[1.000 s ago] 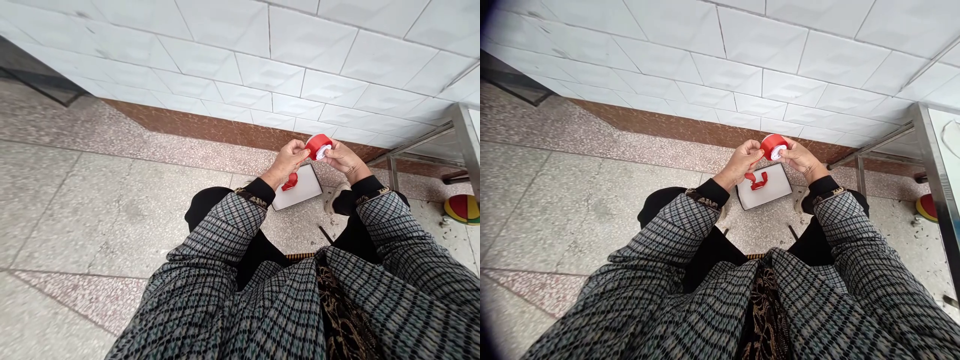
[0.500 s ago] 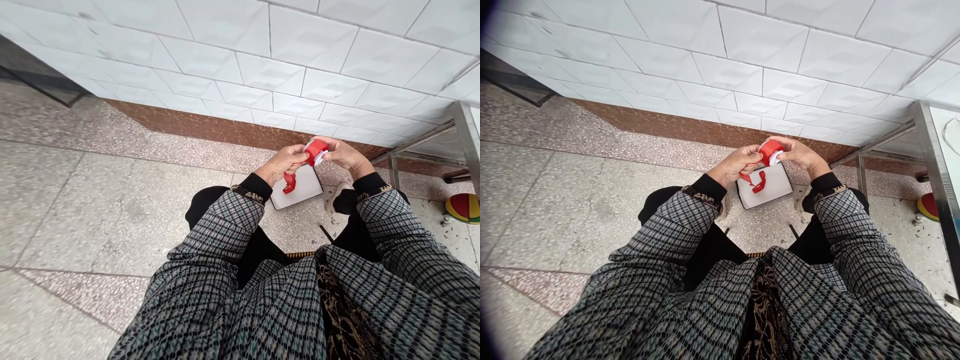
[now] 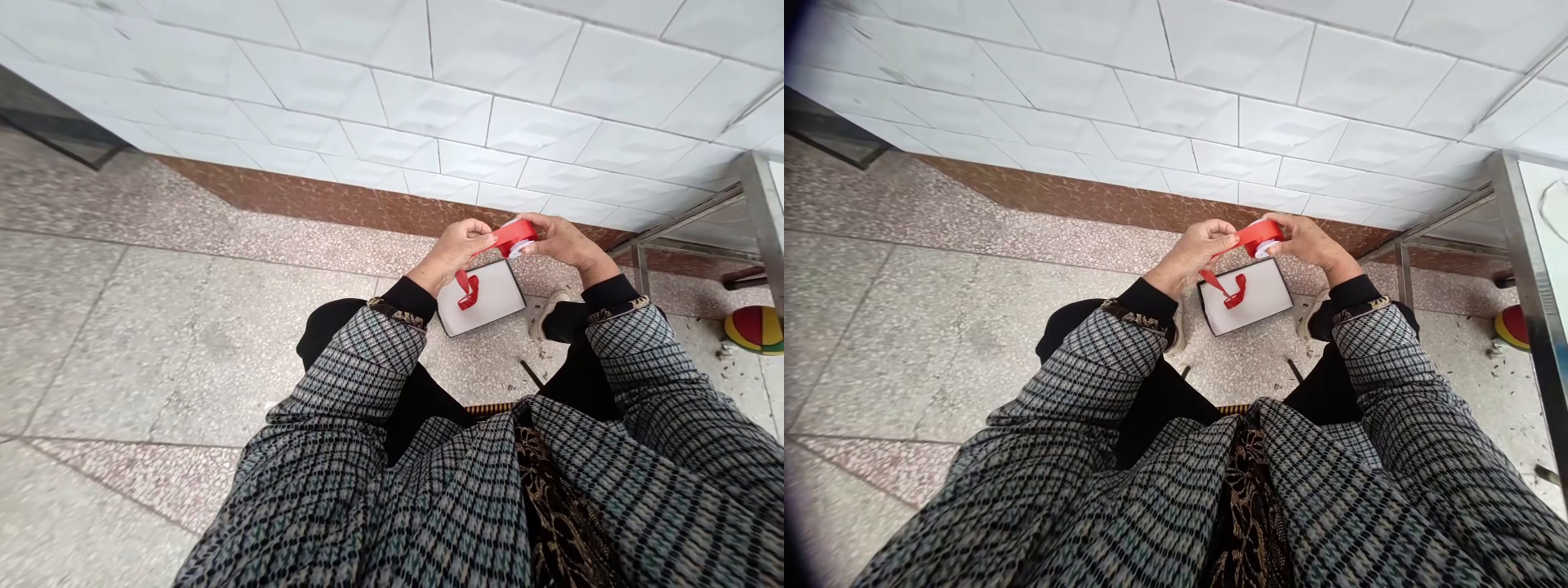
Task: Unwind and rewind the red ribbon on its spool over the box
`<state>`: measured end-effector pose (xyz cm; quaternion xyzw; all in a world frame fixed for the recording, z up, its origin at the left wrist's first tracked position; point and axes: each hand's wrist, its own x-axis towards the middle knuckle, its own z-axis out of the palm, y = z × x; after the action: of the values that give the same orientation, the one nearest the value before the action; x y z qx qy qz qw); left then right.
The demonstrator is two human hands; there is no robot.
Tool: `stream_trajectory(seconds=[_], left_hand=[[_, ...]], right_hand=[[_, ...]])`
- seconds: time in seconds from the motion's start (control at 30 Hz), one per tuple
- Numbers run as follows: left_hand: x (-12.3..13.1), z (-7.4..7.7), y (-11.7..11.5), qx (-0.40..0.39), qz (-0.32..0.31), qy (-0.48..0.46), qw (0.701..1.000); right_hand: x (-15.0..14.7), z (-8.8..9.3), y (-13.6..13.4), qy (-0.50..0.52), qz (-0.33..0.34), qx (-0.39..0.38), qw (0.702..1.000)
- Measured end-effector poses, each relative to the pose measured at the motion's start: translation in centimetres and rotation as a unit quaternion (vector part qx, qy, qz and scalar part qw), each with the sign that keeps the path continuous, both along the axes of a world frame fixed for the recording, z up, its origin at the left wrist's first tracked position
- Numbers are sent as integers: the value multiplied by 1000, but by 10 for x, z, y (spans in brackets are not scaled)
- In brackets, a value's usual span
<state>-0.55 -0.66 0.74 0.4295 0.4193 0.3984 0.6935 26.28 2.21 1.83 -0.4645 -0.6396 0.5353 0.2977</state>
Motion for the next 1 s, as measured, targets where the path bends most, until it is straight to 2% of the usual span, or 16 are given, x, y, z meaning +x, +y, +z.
stream_trajectory(seconds=[0.2, 0.37, 0.6, 0.73, 0.9, 1.0], left_hand=[[-5, -3, -1, 13, -56, -27, 998], [-2, -2, -3, 30, -46, -46, 997], [1, -5, -6, 41, -65, -36, 996], [8, -12, -8, 77, -33, -28, 996], [21, -22, -9, 127, 34, -103, 986], [25, -27, -9, 128, 42, -128, 983]], right_hand=[[-1, 8, -2, 63, 4, -39, 997], [-9, 11, -6, 125, 17, -83, 989], [-10, 6, -4, 169, 15, -76, 983], [-9, -4, -3, 210, -3, -96, 973], [-13, -20, -5, 241, -20, -115, 964], [-18, -27, -7, 269, -23, -131, 954]])
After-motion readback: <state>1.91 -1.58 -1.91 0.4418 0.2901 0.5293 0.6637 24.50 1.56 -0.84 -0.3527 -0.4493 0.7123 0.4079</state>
